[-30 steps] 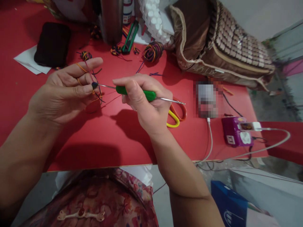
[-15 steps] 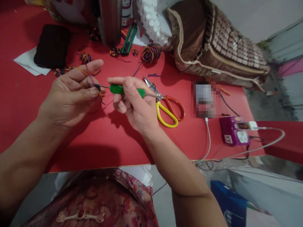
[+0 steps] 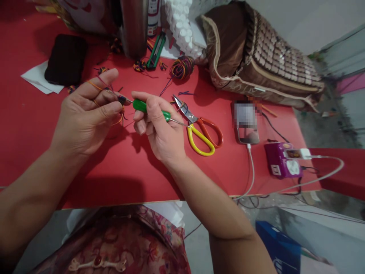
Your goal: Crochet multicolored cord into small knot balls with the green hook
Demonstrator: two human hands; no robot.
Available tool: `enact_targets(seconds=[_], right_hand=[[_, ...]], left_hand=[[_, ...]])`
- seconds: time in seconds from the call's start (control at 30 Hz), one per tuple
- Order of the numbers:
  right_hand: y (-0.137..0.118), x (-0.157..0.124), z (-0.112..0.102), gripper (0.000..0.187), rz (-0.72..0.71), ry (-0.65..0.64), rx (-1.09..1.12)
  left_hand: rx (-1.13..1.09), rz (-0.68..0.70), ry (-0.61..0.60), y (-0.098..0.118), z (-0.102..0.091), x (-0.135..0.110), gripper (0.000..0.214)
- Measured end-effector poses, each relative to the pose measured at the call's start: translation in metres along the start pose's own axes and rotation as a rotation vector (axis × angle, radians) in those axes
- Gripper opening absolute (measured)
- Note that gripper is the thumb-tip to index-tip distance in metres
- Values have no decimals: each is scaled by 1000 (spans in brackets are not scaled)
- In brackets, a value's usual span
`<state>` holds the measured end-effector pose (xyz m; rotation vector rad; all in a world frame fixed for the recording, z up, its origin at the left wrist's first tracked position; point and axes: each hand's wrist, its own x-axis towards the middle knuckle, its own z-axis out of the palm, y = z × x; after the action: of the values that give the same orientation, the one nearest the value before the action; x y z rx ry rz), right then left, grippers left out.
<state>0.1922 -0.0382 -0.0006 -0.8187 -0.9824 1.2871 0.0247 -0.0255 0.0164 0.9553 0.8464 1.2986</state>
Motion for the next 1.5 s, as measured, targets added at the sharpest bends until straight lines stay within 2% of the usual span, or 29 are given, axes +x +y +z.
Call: enact_targets(seconds=[0.17,0.3,0.4,0.5,0.57,0.73,0.9,1.03,1.3,1.5], right_hand=[[-4,1,-2,29,73,-94,6],[-10,4,-5,30,143,-196,69],[-15,4,-8,26,103,-217,37],[-15,0,-10,19,1,-244,27],[-14,-1,-8,16,-62,-227,22],[-8,1,-2,18,-153,-65,-28],[-2,4,-12,16,-180,-138,-52],[-1,4,-17,16,-187,-165,-64],[-6,-1,-15,29,-86,-194,-176],[-4,-4,-13,18,-172,-180,-253]], left_hand=[[-6,16,14,0,-6,3,56],[-72,121,-101,-5,-14,11,59],[-94,166,-145,-11,-16,16,63],[-105,169,-149,-14,-15,16,63],[-110,144,-144,-14,-12,14,63],[-105,122,-110,-14,-4,7,58],[-195,139,-69,-16,-2,6,55],[-179,151,-101,-16,-4,6,51],[-97,111,-67,-10,-3,1,58],[-83,145,-112,-13,-5,3,57]])
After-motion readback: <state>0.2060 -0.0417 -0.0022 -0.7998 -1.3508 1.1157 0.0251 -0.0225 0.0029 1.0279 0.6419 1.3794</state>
